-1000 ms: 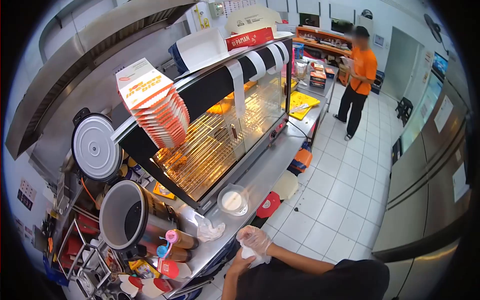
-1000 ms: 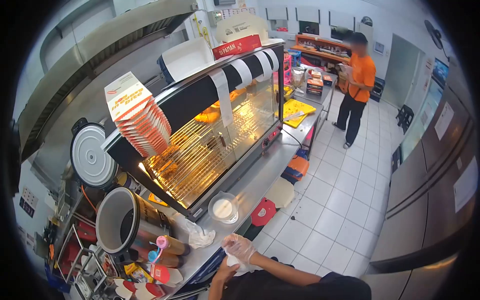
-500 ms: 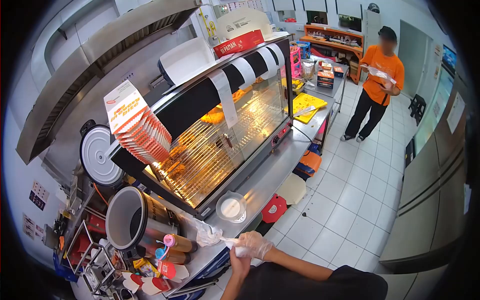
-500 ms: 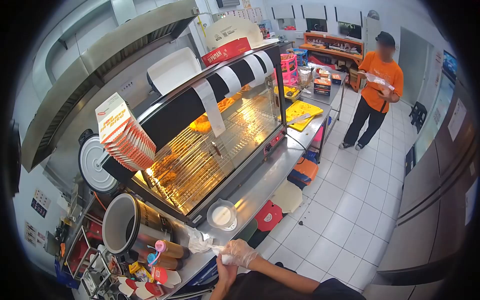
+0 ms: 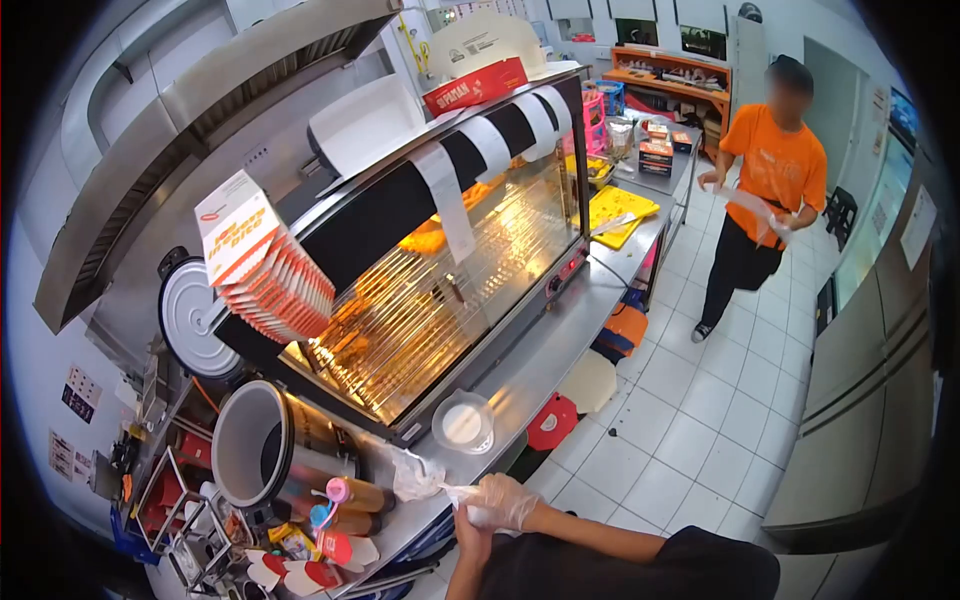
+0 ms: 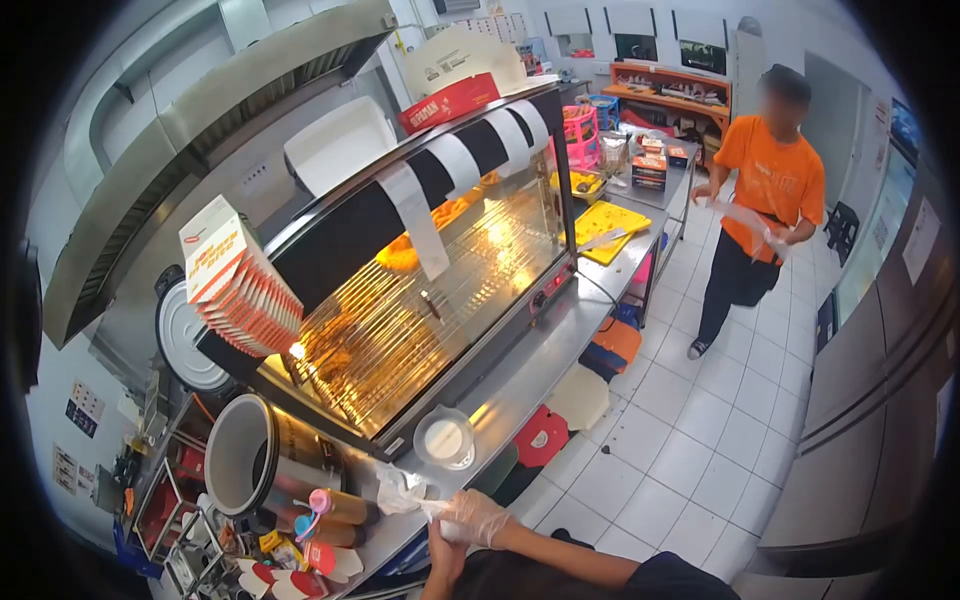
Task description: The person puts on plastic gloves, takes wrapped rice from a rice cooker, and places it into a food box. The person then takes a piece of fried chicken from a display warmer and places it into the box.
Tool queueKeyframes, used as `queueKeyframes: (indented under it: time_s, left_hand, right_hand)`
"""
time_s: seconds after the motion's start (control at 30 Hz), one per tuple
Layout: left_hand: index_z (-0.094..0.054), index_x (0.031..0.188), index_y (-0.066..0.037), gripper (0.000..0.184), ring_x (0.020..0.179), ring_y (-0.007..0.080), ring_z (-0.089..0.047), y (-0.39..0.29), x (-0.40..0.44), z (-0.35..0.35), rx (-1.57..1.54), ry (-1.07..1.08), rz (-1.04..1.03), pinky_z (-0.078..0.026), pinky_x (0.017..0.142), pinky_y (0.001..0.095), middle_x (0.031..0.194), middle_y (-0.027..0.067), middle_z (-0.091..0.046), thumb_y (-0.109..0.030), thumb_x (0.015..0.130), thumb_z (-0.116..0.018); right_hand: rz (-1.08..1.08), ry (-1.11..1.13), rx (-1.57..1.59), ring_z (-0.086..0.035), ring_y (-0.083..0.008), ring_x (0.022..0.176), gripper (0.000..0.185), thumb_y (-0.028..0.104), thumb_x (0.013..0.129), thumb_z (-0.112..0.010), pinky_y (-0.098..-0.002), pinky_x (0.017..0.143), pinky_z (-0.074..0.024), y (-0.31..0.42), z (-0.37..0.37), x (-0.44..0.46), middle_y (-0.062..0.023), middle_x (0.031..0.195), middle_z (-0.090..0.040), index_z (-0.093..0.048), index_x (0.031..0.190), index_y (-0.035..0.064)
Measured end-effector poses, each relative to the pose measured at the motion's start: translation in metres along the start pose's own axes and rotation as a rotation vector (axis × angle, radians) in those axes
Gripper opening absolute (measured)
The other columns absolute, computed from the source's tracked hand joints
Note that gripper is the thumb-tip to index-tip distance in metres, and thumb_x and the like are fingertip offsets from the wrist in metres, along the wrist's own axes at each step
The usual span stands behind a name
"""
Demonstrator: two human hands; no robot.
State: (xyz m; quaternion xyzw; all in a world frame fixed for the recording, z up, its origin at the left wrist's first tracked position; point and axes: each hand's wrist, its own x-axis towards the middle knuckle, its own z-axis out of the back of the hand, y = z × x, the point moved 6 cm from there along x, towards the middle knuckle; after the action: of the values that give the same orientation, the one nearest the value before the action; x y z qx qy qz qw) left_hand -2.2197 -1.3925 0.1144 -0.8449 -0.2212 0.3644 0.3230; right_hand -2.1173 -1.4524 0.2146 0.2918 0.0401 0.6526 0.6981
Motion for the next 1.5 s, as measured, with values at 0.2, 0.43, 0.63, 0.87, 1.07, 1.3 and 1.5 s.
queueKeyframes:
  time_s: [0.2, 0.43, 0.63, 0.87, 1.07, 1.3, 1.5]
  left_hand:
    - [-0.047, 0.138, -0.002, 0.051, 0.127, 0.0298, -0.055, 0.015, 0.014, 0.03, 0.094, -0.002, 0.005, -0.043, 0.108, 0.0453, 0.134, 0.0147, -0.057, -0.041, 0.106, -0.039]
    - [-0.043, 0.145, -0.004, 0.058, 0.13, 0.0302, -0.053, 0.014, 0.008, 0.024, 0.062, -0.012, 0.113, -0.042, 0.11, 0.0465, 0.143, 0.0143, -0.054, -0.046, 0.106, -0.035]
    - [-0.051, 0.141, -0.009, 0.056, 0.124, 0.031, -0.059, 0.017, 0.016, 0.014, -0.065, 0.081, 0.216, -0.045, 0.106, 0.0522, 0.136, 0.012, -0.06, -0.047, 0.103, -0.035]
    - [-0.057, 0.134, -0.005, 0.052, 0.121, 0.032, -0.061, -0.003, 0.002, 0.002, -0.604, 0.414, 0.188, -0.048, 0.102, 0.0516, 0.13, 0.0122, -0.064, -0.037, 0.098, -0.04]
    - [-0.057, 0.133, -0.005, 0.052, 0.121, 0.0327, -0.06, -0.001, 0.008, 0.032, -0.305, 0.06, 0.057, -0.047, 0.105, 0.0506, 0.131, 0.0131, -0.064, -0.039, 0.1, -0.038]
    - [-0.055, 0.135, -0.004, 0.054, 0.124, 0.0335, -0.057, 0.0, -0.001, 0.023, -0.393, 0.006, -0.014, -0.043, 0.109, 0.0499, 0.133, 0.0137, -0.061, -0.041, 0.101, -0.035]
    - [-0.054, 0.137, -0.005, 0.053, 0.123, 0.0335, -0.058, -0.007, -0.015, 0.025, -0.416, 0.107, 0.049, -0.043, 0.109, 0.0501, 0.131, 0.014, -0.062, -0.04, 0.1, -0.036]
  right_hand:
    - [0.089, -0.098, 0.124, -0.06, -0.0299, 0.075, 0.017, 0.03, 0.084, -0.067, -0.0425, 0.07, -0.0492, -0.026, -0.037, -0.018, -0.0106, 0.08, -0.059, -0.064, 0.089, 0.014]
    - [-0.191, -0.07, 0.596, -0.063, -0.0325, 0.081, 0.009, 0.019, 0.087, -0.063, -0.0403, 0.074, -0.051, -0.045, -0.038, -0.027, -0.0125, 0.083, -0.062, -0.062, 0.087, 0.0098]
    - [-0.404, 0.0, 0.605, -0.067, -0.0282, 0.08, 0.006, 0.015, 0.078, -0.067, -0.0384, 0.075, -0.0541, -0.056, -0.009, -0.021, -0.0085, 0.082, -0.066, -0.066, 0.083, 0.0105]
    - [-0.45, -0.263, 0.337, -0.069, -0.0244, 0.084, 0.012, 0.007, 0.079, -0.065, -0.0361, 0.078, -0.0561, -0.09, 0.012, -0.029, -0.0053, 0.083, -0.071, -0.074, 0.074, 0.0137]
    - [0.323, -0.263, 0.519, -0.069, -0.0324, 0.084, 0.016, 0.016, 0.081, -0.064, -0.0429, 0.082, -0.0553, 0.022, 0.035, 0.0, -0.0126, 0.091, -0.07, -0.073, 0.09, 0.0069]
    - [-0.097, 0.241, 0.371, -0.069, -0.0352, 0.095, 0.036, 0.025, 0.088, -0.064, -0.0421, 0.088, -0.0545, 0.022, 0.039, 0.014, -0.0169, 0.108, -0.07, -0.067, 0.119, 0.0071]
    - [-0.173, 0.201, 0.788, -0.065, -0.0381, 0.102, 0.042, 0.031, 0.091, -0.063, -0.0407, 0.094, -0.05, -0.011, -0.064, -0.024, -0.0211, 0.114, -0.068, -0.064, 0.125, 0.0057]
